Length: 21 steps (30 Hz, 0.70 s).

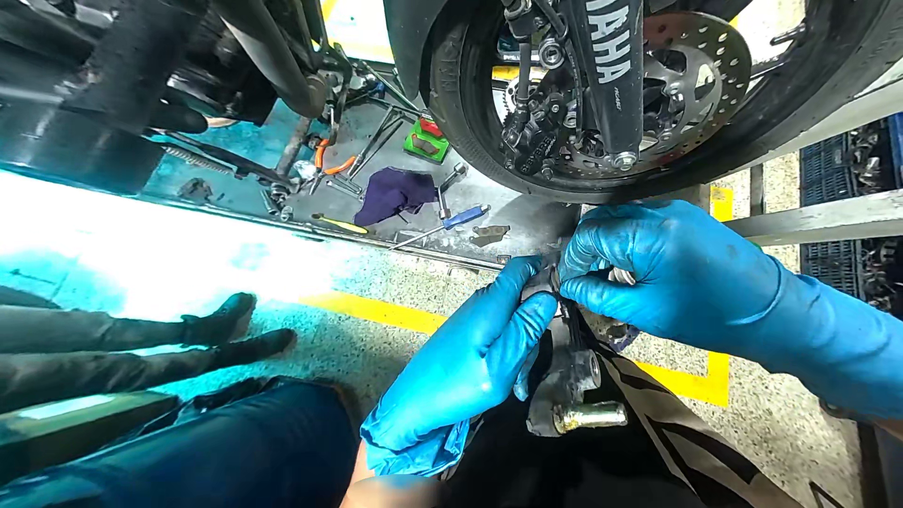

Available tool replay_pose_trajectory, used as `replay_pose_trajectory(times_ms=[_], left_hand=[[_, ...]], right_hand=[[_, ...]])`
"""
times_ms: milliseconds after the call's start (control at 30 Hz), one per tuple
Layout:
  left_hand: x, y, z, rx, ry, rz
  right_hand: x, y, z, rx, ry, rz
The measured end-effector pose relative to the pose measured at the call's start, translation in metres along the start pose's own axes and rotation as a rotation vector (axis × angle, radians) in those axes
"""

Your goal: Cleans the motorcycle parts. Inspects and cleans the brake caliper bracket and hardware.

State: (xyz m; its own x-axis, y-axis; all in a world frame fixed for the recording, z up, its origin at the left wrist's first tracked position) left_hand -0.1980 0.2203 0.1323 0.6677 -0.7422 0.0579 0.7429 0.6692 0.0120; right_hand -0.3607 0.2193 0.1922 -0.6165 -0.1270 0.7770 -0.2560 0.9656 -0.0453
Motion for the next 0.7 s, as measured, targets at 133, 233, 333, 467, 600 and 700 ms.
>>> replay_pose_trajectory(times_ms=[133,233,333,467,600,700], left_hand=[[0.000,0.001,0.003,-0.075,0.100,0.056],[0.002,0.001,0.004,-0.131,0.129,0.044],[0.003,0.002,0.004,-0.144,0.155,0.004],[0.004,-0.004,0.001,-0.081,0.155,0.023],[0.006,-0.007,0.005,-0.095,0.210,0.039],[0.007,-0.008,0.005,-0.101,0.182,0.045]], right_hand=[[-0.001,0.002,0.000,0.065,-0.088,0.022],[-0.001,0.004,0.002,0.126,-0.242,0.002],[-0.001,0.007,0.002,0.238,-0.260,0.013],[0.004,0.013,0.003,0.360,-0.101,0.100],[0.008,0.010,0.011,0.162,-0.245,0.058],[0.006,0.010,0.011,0.081,-0.223,0.101]])
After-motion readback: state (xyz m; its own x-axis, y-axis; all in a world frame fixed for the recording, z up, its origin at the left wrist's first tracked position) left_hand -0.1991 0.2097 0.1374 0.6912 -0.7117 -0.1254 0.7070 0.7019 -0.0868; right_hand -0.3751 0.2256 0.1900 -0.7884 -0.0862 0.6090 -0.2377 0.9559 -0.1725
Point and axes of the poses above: each hand's wrist, its own y-axis away from the middle knuckle, its own x-axis out of the back of the hand, z = x × y, the point moved 6 cm from there along -y, towards the middle knuckle, and after that the axes turned 14 degrees about -x, right-handed, at the moved point
